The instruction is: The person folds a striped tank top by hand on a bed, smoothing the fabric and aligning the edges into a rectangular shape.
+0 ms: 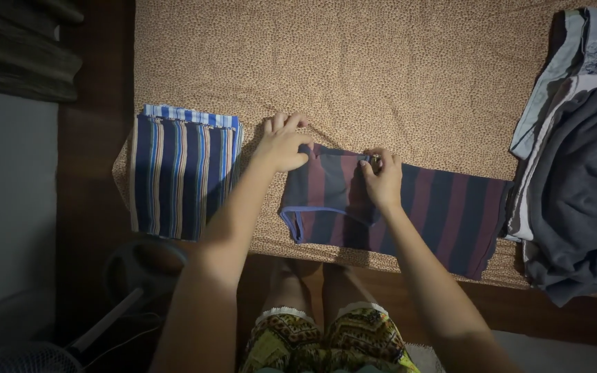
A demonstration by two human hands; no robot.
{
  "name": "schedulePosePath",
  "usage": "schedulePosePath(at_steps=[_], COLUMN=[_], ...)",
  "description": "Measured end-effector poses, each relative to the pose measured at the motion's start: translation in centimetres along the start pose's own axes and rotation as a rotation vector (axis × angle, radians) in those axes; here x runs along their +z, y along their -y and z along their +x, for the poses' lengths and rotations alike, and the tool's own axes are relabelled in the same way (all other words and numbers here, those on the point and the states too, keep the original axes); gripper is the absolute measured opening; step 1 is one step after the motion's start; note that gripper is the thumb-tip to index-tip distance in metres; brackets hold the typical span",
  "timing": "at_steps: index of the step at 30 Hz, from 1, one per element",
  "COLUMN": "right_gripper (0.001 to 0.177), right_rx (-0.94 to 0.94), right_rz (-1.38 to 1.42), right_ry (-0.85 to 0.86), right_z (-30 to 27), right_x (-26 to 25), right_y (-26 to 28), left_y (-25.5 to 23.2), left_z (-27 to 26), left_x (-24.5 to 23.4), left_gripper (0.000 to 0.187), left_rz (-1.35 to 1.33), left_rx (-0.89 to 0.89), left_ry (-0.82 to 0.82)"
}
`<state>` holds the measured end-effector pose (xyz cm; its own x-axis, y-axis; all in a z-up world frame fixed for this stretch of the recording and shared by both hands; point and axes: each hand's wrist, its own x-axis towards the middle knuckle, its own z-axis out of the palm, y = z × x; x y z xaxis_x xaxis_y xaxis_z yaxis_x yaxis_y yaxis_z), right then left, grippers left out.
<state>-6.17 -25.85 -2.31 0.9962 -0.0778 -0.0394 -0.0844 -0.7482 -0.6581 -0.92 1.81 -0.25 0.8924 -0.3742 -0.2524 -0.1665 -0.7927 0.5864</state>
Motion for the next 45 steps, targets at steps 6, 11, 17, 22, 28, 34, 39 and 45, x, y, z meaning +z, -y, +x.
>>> schedulePosePath(at_steps=[6,11,17,22,28,34,39,45], right_gripper=[0.017,0.014,0.012,0.016,0.020,0.025,0.028,0.030], right_rx=[0.117,0.438,0.298,0.392,0.332,0.403,0.466,0.385], right_rz=[0.124,0.458,0.165,0.381,0.004,0.067,0.087,0.055], right_ry=[0.021,0.087,0.176,0.198,0.178,-0.001,-0.001,0.245], right_z=[-0.2,0.0,1.1,1.7,1.1,0.4,-0.7,-1.9], right_x=[0.6,-0.7,-0.5,0.4,-0.2,-1.3,-2.8,-2.6], right_y=[-3.2,-3.3,-4.9,-7.5,-5.6,-3.0,-2.1,-2.6], left_y=[0.8,1.6,1.4,1.8,2.9,2.8,2.4,1.7], left_z=[1.0,1.1,1.5,1.2,1.0,0.1,-0.7,-0.5], left_x=[-0.5,0.2,0.3,-0.5,1.2,3.1,2.8,4.0], left_gripper=[0.025,0.023,0.023,0.019,0.012,0.015,0.022,0.020], left_rz=[0.087,0.054,0.033,0.032,-0.008,0.107,0.057,0.117], left_rx=[-0.053,-0.109,-0.128,-0.125,-0.090,-0.030,-0.063,-0.147], left_ry=[0.098,0.039,0.047,0.087,-0.035,-0.214,-0.211,-0.256])
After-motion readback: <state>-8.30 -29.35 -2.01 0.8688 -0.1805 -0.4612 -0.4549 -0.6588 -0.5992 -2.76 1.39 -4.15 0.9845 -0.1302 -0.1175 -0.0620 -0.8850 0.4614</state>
